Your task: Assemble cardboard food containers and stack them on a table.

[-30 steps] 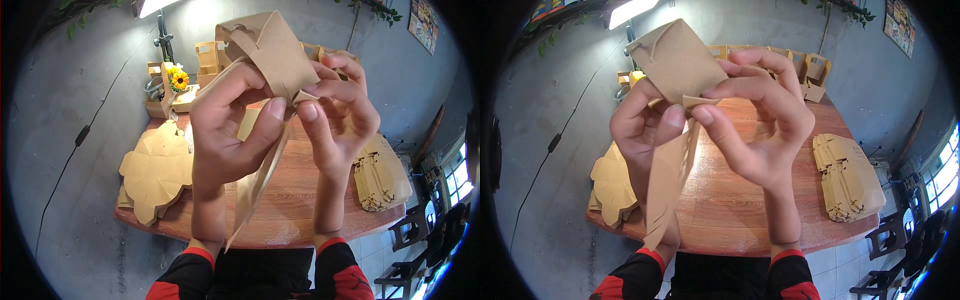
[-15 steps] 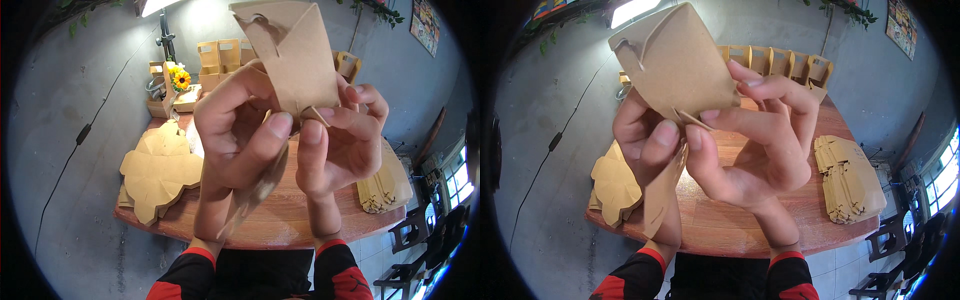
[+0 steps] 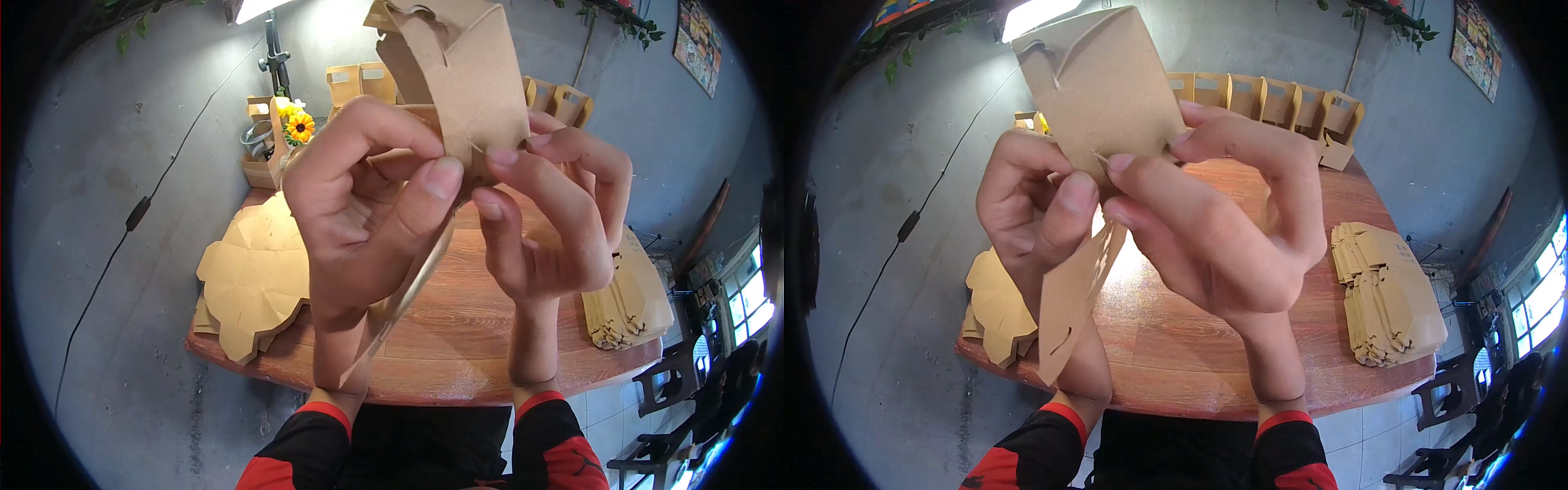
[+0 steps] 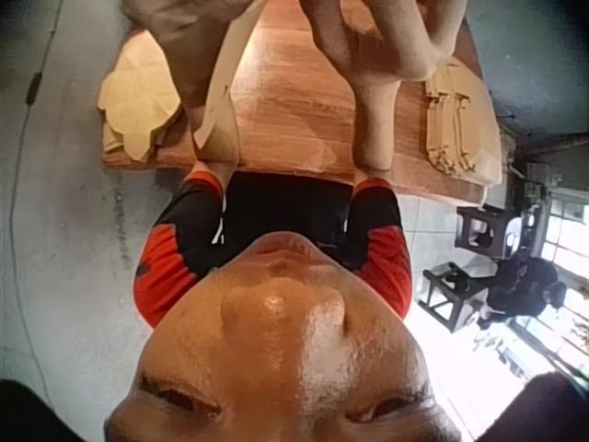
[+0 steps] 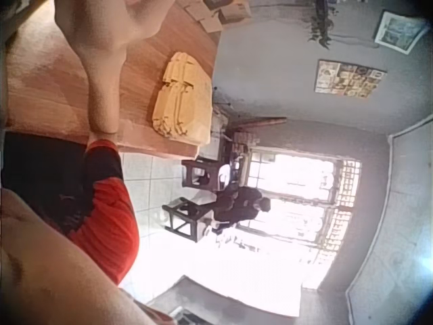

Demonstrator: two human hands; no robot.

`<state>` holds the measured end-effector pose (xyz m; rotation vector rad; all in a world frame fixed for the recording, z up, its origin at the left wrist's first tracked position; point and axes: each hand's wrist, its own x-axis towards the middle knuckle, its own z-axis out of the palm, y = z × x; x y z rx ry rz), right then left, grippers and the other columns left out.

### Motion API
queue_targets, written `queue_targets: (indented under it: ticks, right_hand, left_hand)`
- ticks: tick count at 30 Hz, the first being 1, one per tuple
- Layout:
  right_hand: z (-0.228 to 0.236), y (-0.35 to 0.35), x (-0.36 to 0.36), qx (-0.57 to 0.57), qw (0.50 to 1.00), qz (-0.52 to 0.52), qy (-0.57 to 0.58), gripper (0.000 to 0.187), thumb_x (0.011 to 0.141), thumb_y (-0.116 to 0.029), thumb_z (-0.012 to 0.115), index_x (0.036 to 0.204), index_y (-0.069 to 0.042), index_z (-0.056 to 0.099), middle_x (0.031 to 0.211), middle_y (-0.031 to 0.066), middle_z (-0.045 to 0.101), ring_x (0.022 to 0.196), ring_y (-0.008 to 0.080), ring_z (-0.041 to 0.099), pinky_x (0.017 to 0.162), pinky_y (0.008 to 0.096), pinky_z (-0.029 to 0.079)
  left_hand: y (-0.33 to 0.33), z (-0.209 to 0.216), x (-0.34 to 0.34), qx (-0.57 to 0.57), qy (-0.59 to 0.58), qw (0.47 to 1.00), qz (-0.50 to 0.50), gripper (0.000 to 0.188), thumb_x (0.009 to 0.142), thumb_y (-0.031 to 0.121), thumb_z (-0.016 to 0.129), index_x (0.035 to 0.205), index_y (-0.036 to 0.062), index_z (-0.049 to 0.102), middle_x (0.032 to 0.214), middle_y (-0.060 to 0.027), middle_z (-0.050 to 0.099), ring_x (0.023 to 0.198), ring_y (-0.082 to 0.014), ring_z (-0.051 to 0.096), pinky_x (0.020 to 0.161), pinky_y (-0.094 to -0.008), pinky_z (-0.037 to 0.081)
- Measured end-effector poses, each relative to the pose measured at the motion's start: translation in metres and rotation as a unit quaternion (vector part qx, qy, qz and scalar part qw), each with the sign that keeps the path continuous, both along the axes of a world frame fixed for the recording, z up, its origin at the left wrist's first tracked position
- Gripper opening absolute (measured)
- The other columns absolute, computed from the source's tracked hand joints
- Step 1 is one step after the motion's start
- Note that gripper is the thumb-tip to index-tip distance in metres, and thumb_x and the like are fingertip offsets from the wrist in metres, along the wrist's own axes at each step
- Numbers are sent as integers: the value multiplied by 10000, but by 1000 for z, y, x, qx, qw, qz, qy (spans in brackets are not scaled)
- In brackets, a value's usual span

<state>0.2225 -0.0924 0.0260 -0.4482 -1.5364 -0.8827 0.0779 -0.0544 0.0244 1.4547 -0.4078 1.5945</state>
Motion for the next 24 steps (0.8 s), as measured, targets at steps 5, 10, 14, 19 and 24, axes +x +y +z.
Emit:
queue_targets:
  ticks: [5,10,14,19,24]
  right_hand:
    - [2,5,7,-6,999,-8,-35,309,832,-180,853,1051,-8,719,1099,160,571,1018,256,632,914,462,596]
    - [-1,-2,16,-130,988,75,37,758,763,-259,918,1351,-27,499,1291,147,494,1206,280,564,1015,435,536]
    - [-2,-4,23,-211,956,155,133,1172,591,-339,1000,1510,-56,329,1364,144,483,1239,306,580,1028,436,540]
    - [5,-1,42,-271,948,104,132,1422,411,-480,1022,1554,-64,285,1377,156,539,1210,310,631,1011,439,571]
    - [7,-5,67,-345,934,73,59,1396,480,-435,1028,1585,-79,252,1421,145,532,1254,335,613,1024,478,548]
  left_hand:
    - [-8,6,-8,-45,83,992,83,347,896,156,744,1113,-42,560,1095,-166,686,998,-202,694,906,-324,547]
    - [-15,6,-11,-80,148,986,10,659,831,295,813,1289,-73,514,1178,-205,689,1095,-256,683,976,-355,511]
    - [4,7,-8,70,188,977,68,695,747,264,857,1272,-73,552,1164,-173,692,1100,-228,669,985,-328,488]
    - [14,5,-10,150,293,937,115,528,725,82,839,1184,-57,618,1065,-94,674,1029,-162,635,932,-283,471]
    - [20,1,5,181,252,942,126,355,787,43,744,1120,-25,641,982,-126,675,891,-238,704,770,-311,535]
